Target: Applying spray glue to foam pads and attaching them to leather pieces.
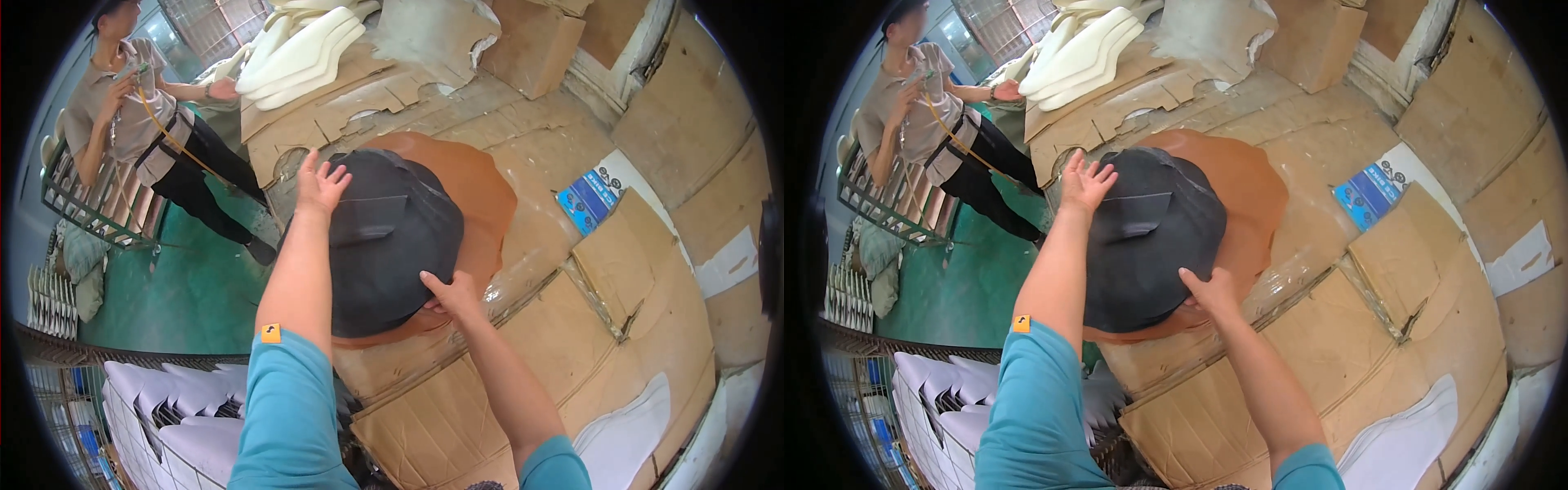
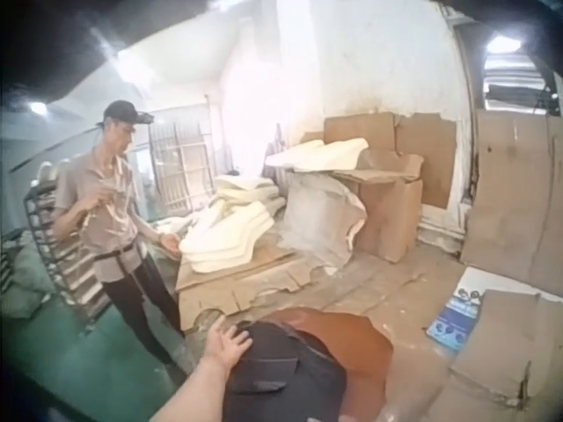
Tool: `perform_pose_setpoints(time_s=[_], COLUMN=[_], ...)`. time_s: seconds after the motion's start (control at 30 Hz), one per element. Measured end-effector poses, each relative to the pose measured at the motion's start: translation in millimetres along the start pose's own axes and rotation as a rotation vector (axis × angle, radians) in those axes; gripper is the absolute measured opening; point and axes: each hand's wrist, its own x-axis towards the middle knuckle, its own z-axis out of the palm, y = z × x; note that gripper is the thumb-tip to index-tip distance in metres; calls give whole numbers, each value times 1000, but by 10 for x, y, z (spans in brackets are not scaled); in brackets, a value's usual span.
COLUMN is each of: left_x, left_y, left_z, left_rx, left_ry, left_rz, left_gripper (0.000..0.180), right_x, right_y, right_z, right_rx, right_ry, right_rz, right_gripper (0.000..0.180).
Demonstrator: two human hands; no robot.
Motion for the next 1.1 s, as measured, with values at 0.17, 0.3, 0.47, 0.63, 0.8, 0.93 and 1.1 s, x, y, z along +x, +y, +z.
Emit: perform_pose_setpoints(time_s=[0.17, 0.3, 0.47, 0.63, 0.8, 0.93, 1.1], left_x=[-43, -480, -726, -684, -885, -815, -774], left_y=[304, 300, 151, 39, -179, -122, -130], left_z=[-435, -610, -577, -717, -592, -534, -492], left_rx=[942, 1371, 1116, 872, 1700, 1114, 533], left_ry=[166, 187, 87, 255, 156, 287, 451], left_rz=[70, -144, -286, -160, 422, 110, -96], left_gripper=[47, 45, 39, 31, 33, 26, 22], right_x=[4, -2, 10, -44, 1, 27, 50], right_y=[85, 76, 68, 11, 68, 93, 107], right_z=[40, 46, 105, 117, 76, 95, 110], right_rx=[110, 214, 284, 251, 230, 184, 196], right_ry=[63, 55, 68, 8, 37, 89, 63], right_rz=[-58, -31, 60, 74, 39, 6, 2], right_gripper=[41, 43, 42, 37, 34, 32, 32])
